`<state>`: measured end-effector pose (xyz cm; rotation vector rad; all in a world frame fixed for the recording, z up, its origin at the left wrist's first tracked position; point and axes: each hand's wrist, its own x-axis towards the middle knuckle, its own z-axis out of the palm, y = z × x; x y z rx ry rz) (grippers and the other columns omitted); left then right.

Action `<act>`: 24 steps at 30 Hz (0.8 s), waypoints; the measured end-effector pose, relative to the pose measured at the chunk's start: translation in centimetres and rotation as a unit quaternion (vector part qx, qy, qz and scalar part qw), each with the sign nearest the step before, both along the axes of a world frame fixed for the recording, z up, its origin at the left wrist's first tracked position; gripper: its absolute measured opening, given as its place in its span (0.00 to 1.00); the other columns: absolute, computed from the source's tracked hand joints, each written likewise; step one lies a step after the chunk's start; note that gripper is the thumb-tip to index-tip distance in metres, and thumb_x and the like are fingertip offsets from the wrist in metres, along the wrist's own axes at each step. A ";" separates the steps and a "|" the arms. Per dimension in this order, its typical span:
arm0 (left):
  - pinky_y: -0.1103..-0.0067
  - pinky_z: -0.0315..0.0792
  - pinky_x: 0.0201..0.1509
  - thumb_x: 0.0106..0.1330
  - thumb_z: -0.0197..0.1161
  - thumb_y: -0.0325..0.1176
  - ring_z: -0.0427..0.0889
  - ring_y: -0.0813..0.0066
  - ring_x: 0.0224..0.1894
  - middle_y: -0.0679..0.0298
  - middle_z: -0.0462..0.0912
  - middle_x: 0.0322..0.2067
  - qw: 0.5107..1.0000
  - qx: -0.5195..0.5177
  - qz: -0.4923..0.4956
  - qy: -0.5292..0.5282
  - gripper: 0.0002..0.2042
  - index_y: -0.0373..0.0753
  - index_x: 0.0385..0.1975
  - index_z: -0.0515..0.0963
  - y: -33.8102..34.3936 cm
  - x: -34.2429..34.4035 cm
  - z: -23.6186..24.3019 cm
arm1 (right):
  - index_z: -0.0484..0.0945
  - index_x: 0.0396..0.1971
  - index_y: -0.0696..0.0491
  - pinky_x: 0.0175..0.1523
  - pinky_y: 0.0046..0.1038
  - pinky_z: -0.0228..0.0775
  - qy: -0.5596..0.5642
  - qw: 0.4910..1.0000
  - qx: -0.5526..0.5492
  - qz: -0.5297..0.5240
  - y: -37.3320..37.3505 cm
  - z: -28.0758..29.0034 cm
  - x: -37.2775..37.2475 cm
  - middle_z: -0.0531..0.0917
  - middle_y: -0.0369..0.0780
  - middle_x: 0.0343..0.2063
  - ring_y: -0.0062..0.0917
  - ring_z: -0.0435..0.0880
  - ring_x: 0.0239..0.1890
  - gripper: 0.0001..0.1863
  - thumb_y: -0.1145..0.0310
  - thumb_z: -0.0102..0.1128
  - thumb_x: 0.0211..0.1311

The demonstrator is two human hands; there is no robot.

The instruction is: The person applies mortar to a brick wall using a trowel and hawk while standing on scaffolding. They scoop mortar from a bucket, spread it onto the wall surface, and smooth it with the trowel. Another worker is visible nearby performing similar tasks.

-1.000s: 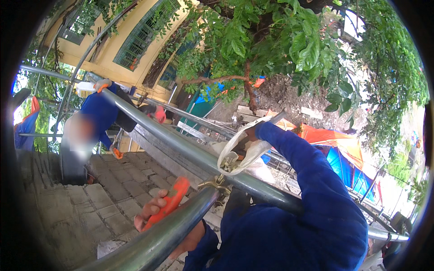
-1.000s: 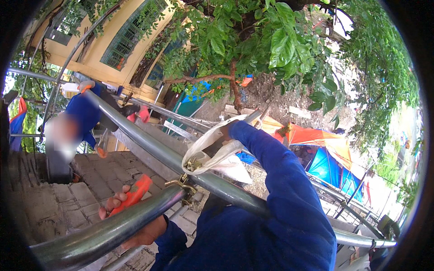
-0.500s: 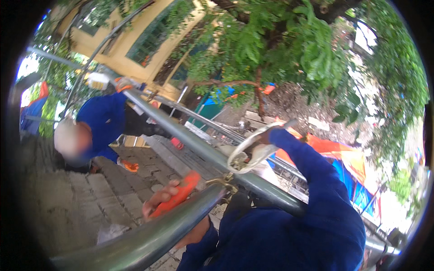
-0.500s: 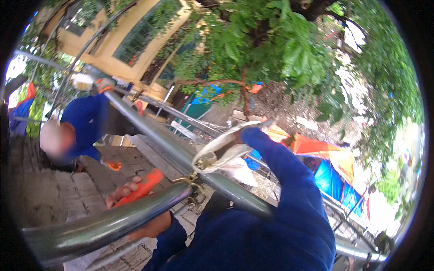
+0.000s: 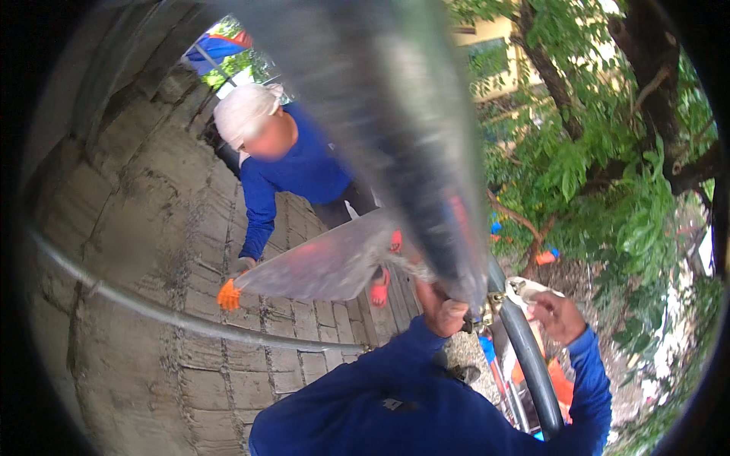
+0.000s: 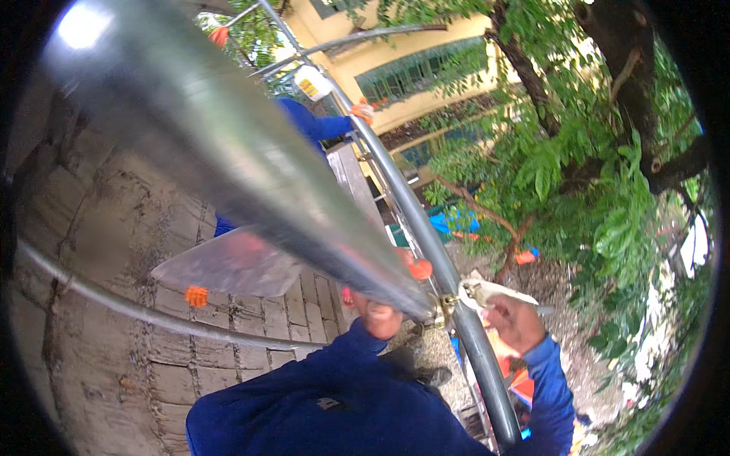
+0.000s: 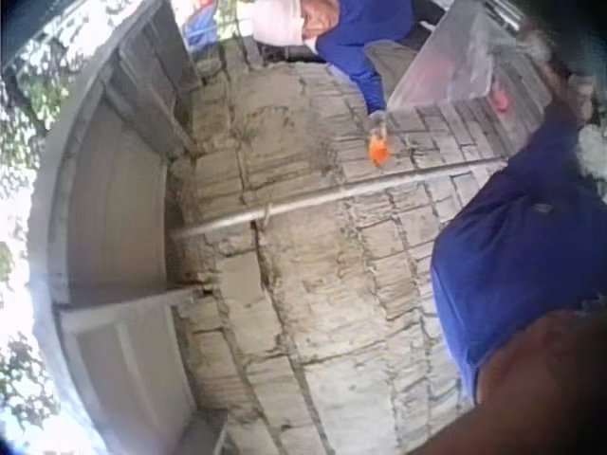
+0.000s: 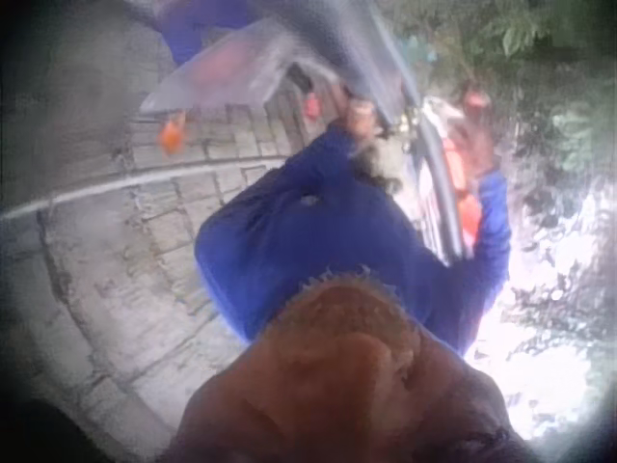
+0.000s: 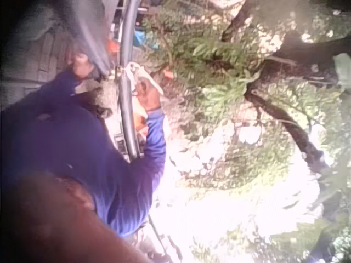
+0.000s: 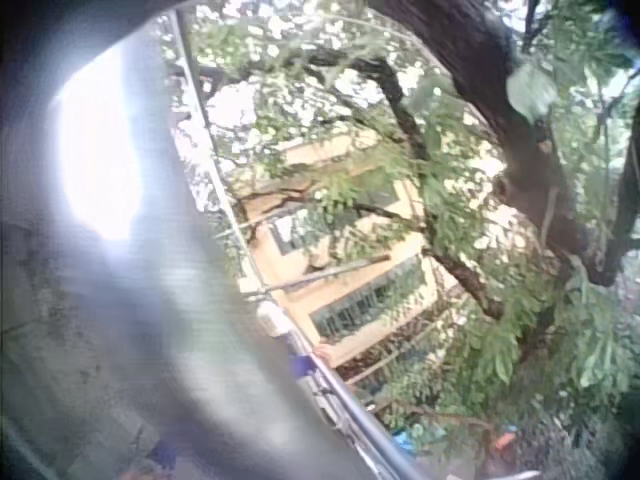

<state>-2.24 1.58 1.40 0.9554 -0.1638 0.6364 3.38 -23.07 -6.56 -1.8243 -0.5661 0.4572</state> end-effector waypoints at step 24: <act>0.72 0.76 0.28 0.71 0.49 0.42 0.73 0.73 0.28 0.64 0.74 0.32 0.956 0.266 -0.104 0.071 0.22 0.40 0.61 0.60 3.8 4.7 -4.0 | 0.73 0.50 0.56 0.41 0.40 0.73 -0.210 0.806 -0.347 -0.431 -1.2 4.7 -18.8 0.82 0.44 0.33 0.38 0.82 0.34 0.32 0.47 0.66 0.52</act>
